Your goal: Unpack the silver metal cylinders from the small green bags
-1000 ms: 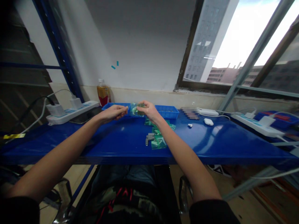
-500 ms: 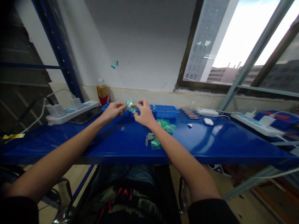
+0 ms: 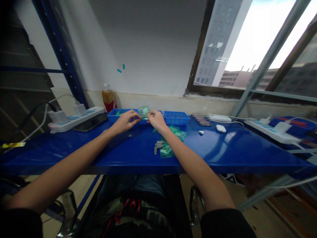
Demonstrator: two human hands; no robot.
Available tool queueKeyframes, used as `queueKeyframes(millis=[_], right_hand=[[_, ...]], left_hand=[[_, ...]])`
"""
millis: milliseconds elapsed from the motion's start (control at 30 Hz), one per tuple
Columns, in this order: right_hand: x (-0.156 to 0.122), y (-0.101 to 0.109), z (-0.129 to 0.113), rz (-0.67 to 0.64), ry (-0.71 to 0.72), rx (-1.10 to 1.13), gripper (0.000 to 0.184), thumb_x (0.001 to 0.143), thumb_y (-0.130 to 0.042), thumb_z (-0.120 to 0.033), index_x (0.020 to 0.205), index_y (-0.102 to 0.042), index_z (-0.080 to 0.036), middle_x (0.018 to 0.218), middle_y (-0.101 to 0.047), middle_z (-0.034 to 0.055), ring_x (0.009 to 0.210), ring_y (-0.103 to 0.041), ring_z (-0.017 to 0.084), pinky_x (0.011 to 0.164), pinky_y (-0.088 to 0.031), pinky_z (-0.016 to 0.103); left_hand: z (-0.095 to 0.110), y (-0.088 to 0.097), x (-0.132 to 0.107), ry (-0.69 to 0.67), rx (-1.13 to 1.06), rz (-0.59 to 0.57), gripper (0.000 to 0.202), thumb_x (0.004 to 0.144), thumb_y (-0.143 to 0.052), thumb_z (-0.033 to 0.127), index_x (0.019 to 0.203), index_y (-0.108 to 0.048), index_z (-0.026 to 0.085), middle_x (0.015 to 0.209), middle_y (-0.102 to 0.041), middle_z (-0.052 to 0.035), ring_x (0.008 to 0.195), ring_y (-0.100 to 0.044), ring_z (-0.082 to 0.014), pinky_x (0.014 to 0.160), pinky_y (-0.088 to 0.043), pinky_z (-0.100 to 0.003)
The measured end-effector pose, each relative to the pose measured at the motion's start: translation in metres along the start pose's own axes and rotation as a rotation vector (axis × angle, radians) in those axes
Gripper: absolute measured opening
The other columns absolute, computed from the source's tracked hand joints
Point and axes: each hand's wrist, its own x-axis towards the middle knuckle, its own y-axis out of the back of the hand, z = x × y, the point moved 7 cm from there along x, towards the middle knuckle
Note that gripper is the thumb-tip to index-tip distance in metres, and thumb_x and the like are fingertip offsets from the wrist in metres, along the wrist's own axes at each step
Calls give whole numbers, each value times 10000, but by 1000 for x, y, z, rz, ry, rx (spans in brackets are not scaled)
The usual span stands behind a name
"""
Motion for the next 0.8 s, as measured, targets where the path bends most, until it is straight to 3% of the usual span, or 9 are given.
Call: queueKeyframes(millis=[100,200,333,433,567,700,800], right_hand=[[2,1,-2,33,68,43,152,761,-629,-310,795,-570,-174,542,-544,-49,525,-560,103,536,-451,221],[3,2,-2,64,121,80,197,749,-628,-330,858,-550,-186,566,-547,-60,538,-565,105,572,-467,236],[2,2,-7,71,202,81,231,746,-613,-358,883,-529,-192,592,-537,-62,558,-542,104,607,-467,246],[-1,1,-11,55,241,64,244,741,-607,-381,874,-525,-194,590,-516,-64,563,-518,103,611,-451,244],[-3,-4,-13,26,244,-9,187,748,-566,-350,835,-541,-187,609,-529,-48,563,-498,104,614,-426,247],[-6,-3,-17,87,253,-156,121,732,-559,-292,707,-558,-173,663,-573,-12,627,-516,120,655,-417,259],[-9,-3,-21,71,240,-216,135,727,-577,-301,722,-584,-166,637,-575,-19,620,-509,120,640,-409,251]], left_hand=[[-10,-1,1,128,-62,3,251,824,-516,364,842,-653,154,846,-607,-53,752,-524,-164,755,-407,-278],[-21,-6,-1,334,-260,-34,390,828,-491,496,809,-642,138,764,-615,-41,661,-495,-142,626,-386,-249],[-27,-15,-9,542,-487,-121,415,782,-556,535,854,-641,135,819,-632,-53,582,-462,-107,507,-335,-225],[-22,-20,-11,554,-580,-160,356,761,-610,482,829,-628,133,790,-616,-43,571,-450,-91,491,-324,-212],[-16,-20,-7,485,-658,-101,230,770,-605,348,833,-601,127,701,-571,-12,538,-423,-76,483,-308,-203],[-16,-18,-5,485,-611,-73,114,755,-564,209,819,-597,121,623,-542,5,507,-417,-76,473,-305,-206],[-17,-18,-5,504,-555,-95,84,743,-560,183,782,-601,120,599,-540,3,518,-449,-88,473,-325,-209]])
